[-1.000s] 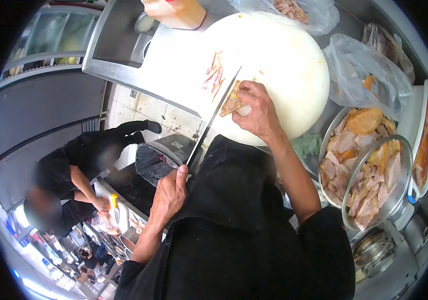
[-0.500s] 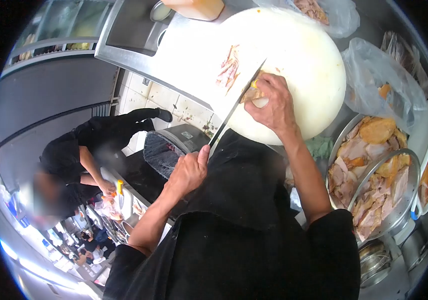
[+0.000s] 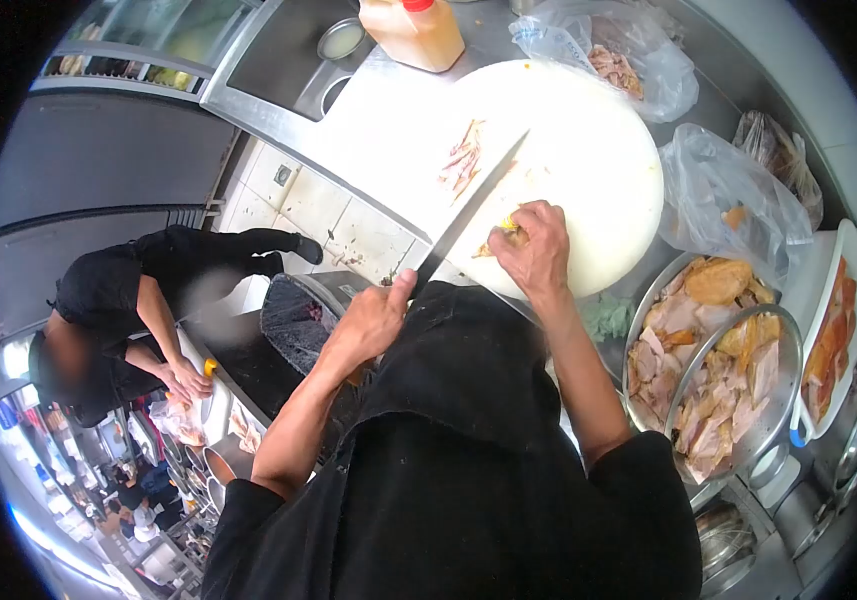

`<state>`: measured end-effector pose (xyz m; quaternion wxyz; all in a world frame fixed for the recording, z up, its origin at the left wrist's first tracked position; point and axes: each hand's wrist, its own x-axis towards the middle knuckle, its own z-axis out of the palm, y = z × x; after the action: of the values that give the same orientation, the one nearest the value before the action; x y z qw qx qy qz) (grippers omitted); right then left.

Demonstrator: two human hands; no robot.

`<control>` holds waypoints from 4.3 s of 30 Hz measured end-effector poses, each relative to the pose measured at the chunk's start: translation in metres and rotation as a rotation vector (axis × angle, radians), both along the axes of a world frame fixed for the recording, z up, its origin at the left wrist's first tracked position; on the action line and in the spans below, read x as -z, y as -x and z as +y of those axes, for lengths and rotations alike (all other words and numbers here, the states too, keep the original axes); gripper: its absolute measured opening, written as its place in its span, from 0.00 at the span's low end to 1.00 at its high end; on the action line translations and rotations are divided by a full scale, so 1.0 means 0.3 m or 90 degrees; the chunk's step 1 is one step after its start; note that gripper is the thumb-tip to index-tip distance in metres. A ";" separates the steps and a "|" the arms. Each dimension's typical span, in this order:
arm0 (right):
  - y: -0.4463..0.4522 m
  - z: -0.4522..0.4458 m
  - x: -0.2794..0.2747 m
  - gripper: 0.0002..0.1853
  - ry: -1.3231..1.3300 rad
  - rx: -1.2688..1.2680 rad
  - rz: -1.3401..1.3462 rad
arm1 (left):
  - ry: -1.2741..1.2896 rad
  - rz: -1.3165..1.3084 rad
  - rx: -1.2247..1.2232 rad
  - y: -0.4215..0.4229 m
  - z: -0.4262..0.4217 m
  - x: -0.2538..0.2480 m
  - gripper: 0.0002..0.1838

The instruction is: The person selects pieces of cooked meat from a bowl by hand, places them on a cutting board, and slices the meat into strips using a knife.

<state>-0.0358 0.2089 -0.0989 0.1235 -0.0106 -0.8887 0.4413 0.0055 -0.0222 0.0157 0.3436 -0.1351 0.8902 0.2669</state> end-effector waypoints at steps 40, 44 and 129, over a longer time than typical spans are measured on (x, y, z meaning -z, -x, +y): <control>0.201 0.025 0.008 0.21 -0.102 -0.318 -0.028 | 0.005 0.279 -0.009 -0.224 -0.106 0.105 0.37; 0.189 -0.004 -0.002 0.18 -0.050 -0.288 0.002 | -0.034 0.160 -0.054 -0.177 -0.110 0.020 0.39; 0.146 -0.011 -0.006 0.11 0.023 -0.134 0.070 | 0.103 -0.008 0.002 -0.071 -0.096 -0.081 0.40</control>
<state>-0.0796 0.2055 -0.0970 0.1246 0.1050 -0.8687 0.4677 0.0267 -0.0509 0.0400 0.3374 -0.1631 0.9069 0.1926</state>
